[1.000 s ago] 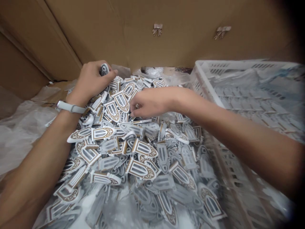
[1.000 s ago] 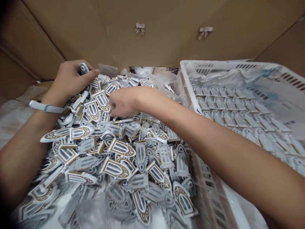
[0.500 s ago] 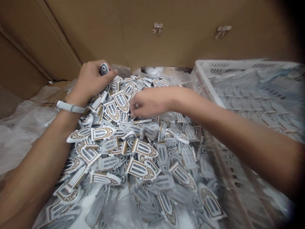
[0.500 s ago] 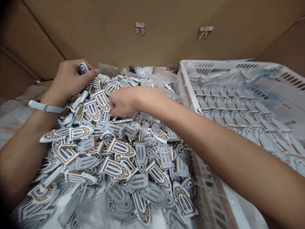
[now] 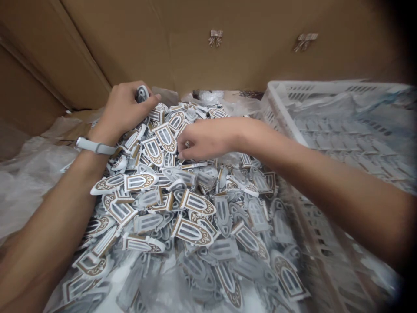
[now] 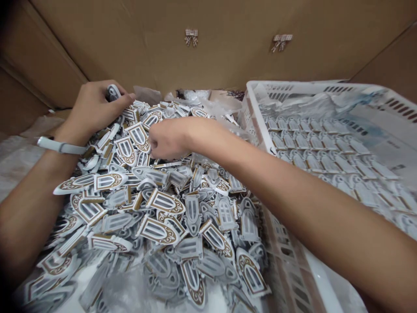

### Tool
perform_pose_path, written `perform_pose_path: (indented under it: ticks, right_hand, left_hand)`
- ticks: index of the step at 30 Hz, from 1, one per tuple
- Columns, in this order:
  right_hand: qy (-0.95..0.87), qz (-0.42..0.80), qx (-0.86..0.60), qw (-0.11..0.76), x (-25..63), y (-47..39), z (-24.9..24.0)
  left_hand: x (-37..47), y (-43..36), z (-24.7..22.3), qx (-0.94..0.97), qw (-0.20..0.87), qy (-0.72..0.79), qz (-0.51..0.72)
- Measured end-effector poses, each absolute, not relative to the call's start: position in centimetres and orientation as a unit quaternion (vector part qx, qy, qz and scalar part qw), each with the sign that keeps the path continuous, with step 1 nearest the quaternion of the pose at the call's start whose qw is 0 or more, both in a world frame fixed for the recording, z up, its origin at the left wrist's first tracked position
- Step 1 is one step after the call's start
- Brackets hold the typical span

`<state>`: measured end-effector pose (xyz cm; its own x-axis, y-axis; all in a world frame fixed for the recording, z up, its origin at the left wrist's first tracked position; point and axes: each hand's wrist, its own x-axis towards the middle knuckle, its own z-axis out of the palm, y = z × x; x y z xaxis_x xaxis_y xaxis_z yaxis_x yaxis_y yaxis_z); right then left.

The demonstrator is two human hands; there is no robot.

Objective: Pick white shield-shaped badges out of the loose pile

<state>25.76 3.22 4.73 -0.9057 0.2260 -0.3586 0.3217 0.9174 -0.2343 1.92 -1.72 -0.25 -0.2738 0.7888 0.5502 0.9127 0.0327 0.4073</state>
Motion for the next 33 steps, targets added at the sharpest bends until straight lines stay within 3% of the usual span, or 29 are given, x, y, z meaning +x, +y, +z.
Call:
perform_pose_path:
  ticks: [33]
  right_hand:
    - [0.963, -0.163, 0.152, 0.152, 25.91, 3.61, 4.52]
  left_hand:
    - [2.06, -1.78, -0.23, -0.595, 0.072, -0.715, -0.36]
